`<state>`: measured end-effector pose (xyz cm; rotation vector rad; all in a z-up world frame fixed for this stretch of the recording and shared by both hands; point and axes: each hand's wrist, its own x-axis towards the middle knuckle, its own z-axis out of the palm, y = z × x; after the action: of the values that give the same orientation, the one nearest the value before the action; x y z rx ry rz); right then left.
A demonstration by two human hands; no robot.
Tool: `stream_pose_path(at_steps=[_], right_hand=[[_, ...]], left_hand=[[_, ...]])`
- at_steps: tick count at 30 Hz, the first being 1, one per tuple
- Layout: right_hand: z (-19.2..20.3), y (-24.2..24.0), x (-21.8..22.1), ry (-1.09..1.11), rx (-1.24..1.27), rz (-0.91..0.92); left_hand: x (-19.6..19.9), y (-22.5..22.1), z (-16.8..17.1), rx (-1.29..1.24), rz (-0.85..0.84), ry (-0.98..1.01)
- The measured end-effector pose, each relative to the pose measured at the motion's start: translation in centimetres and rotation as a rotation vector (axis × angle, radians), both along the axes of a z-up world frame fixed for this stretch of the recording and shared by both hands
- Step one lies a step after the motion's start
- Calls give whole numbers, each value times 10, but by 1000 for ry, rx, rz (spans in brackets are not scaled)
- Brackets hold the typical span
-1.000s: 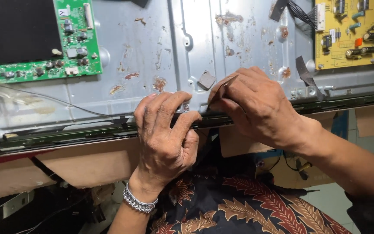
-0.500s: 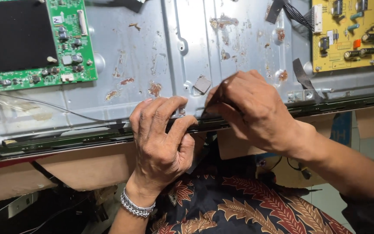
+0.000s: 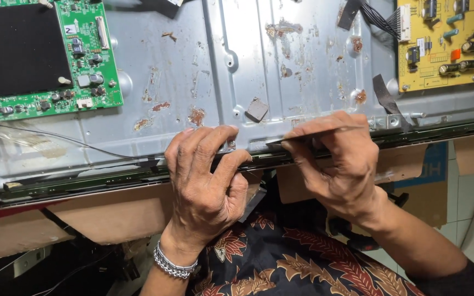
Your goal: Disconnecting ribbon cables and scraping adhesive residue from a metal television chassis using a scraper.
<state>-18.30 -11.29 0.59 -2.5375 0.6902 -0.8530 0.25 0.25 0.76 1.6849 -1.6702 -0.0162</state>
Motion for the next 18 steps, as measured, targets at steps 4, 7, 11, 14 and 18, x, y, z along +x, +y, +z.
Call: stream_pose_path(at_steps=[4, 7, 11, 14, 18], right_hand=[[-6, 7, 3, -77, 76, -75], [-6, 16, 1, -141, 104, -102], [-6, 20, 5, -122, 33, -144], [-8, 30, -4, -105, 63, -189], [-5, 27, 3, -122, 2, -152]], left_hand=[[2, 2, -2, 9, -2, 4], [2, 1, -2, 7, -8, 6], [2, 2, -3, 15, -8, 14], [2, 1, -2, 5, -6, 16], [1, 3, -2, 3, -2, 4]])
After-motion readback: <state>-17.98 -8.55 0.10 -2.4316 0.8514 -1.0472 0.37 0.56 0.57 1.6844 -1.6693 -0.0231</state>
